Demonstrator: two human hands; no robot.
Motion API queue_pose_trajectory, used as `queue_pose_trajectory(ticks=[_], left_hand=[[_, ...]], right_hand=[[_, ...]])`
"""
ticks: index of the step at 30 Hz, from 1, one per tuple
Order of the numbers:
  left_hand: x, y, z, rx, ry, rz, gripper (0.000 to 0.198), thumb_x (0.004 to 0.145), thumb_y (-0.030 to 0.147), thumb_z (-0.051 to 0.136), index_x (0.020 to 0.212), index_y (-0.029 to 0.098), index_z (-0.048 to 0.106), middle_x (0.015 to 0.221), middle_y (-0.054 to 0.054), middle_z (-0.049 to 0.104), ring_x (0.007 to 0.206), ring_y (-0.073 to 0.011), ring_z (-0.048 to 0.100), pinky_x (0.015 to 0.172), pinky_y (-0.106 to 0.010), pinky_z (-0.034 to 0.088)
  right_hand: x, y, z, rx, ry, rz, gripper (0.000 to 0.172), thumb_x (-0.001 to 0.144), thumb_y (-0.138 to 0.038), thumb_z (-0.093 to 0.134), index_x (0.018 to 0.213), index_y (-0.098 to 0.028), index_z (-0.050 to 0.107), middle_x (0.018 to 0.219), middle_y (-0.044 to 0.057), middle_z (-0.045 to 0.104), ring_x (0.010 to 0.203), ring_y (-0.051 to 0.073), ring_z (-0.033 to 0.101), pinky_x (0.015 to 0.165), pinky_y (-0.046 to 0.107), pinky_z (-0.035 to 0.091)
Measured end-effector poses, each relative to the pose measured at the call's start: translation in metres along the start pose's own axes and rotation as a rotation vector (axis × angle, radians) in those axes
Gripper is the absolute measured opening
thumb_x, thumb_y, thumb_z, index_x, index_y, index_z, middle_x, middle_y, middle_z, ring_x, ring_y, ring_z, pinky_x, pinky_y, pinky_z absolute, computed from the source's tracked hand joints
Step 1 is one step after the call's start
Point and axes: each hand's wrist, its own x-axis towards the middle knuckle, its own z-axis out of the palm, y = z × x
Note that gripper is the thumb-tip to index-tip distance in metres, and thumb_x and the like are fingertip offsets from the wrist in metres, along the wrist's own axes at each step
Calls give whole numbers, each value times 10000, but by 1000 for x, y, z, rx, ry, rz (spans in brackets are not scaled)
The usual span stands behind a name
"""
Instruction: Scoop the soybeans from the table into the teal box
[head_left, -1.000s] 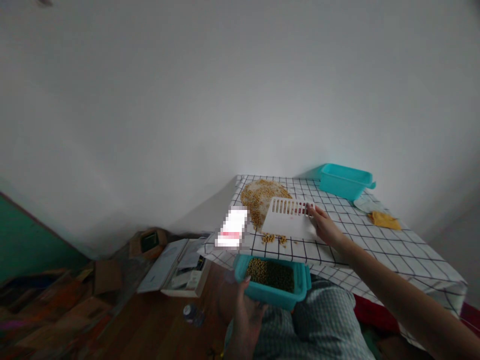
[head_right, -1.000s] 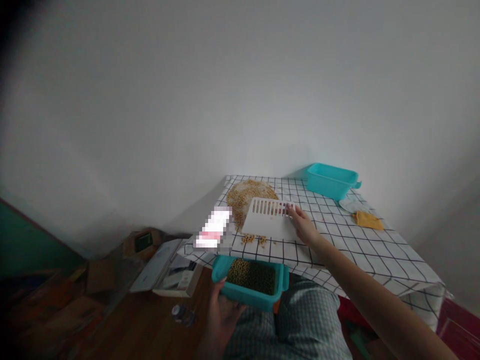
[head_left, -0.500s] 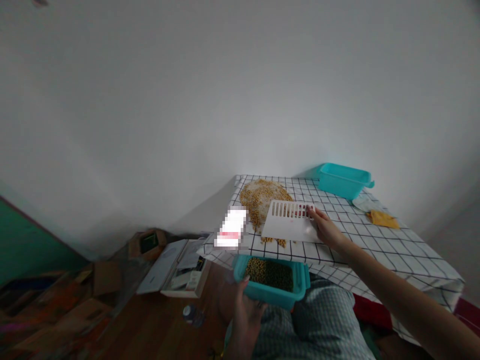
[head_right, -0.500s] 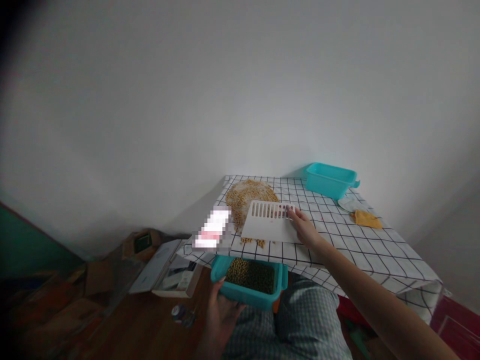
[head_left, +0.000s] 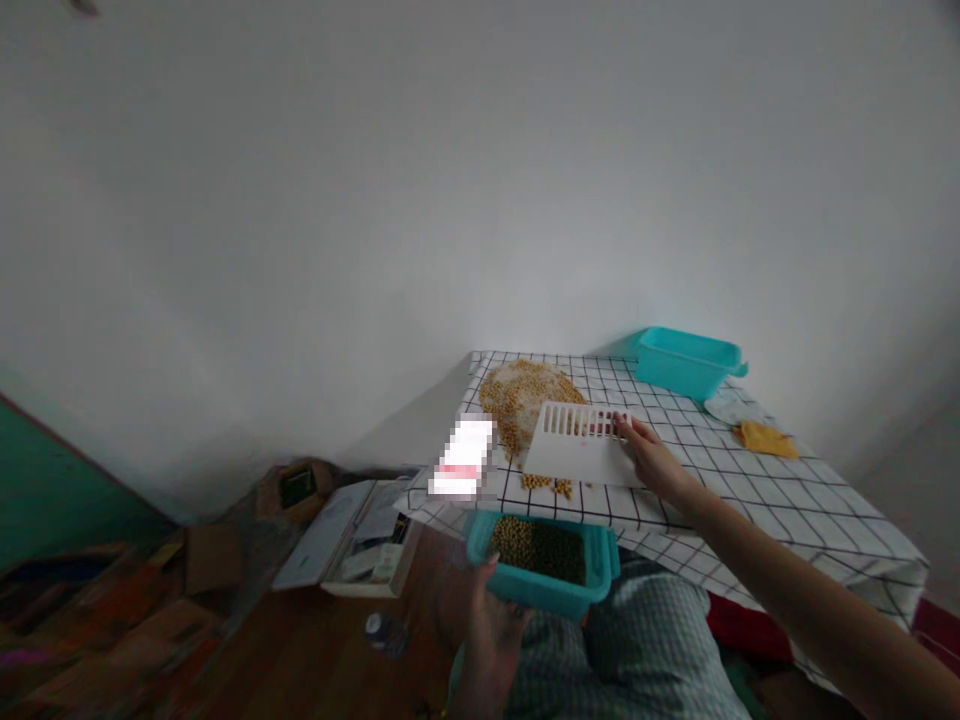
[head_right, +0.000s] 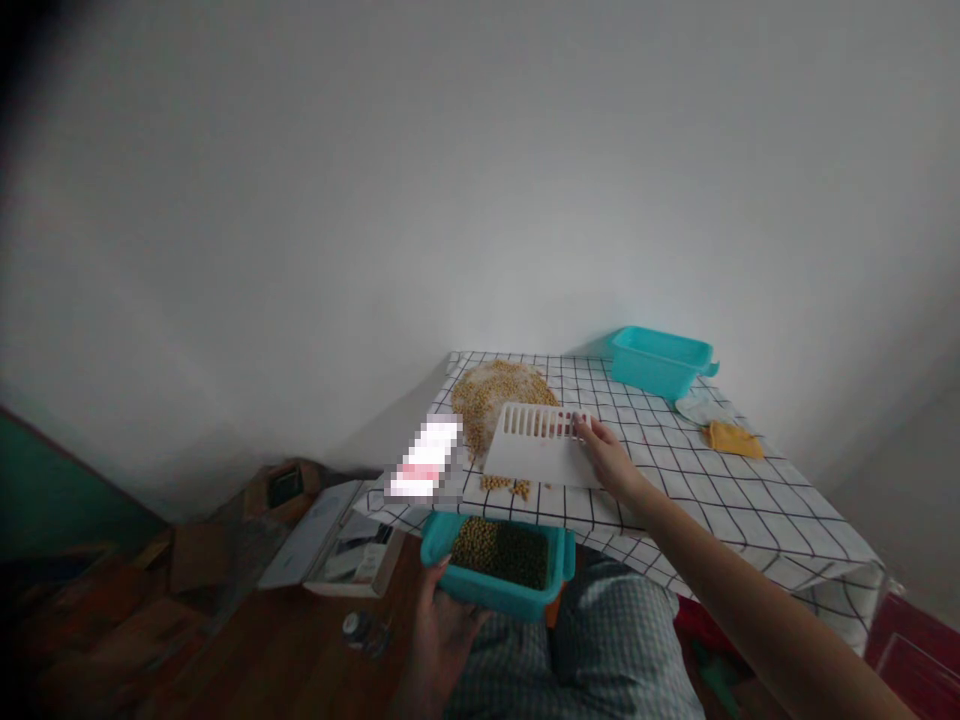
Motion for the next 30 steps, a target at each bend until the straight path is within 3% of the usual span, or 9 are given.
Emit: queue_pose_trajectory(ticks=[12, 23, 30], left_hand=[[2, -1, -3, -40, 4, 6, 621, 1051, 324, 804, 1635, 203, 631, 1288, -142, 890, 1048, -332, 878, 982, -462, 711], [-5, 0, 7, -38, 22, 14, 647, 1078, 337, 746, 1695, 215, 597, 1288, -158, 887, 1039, -360, 877, 933, -482, 711], [1, -1, 1, -12, 4, 22, 618, 1075, 331, 757, 1667, 231, 613, 1266, -149, 886, 1049, -351, 875, 949, -499, 715]], right_hand=[[-2, 2, -1, -88, -10, -15, 521, 840, -853, 881, 947, -351, 788, 1093, 69, 918, 1216, 347, 837, 985, 420, 691], [-8, -1, 2, -36, -22, -18, 557, 785, -860, 932, 920, -334, 804, 1113, 83, 919, 1249, 355, 822, 1060, 449, 678], [-22, -1, 6, 4, -23, 22, 585, 742, -873, 970, 884, -325, 825, 1096, 84, 924, 1296, 382, 819, 1085, 475, 676]])
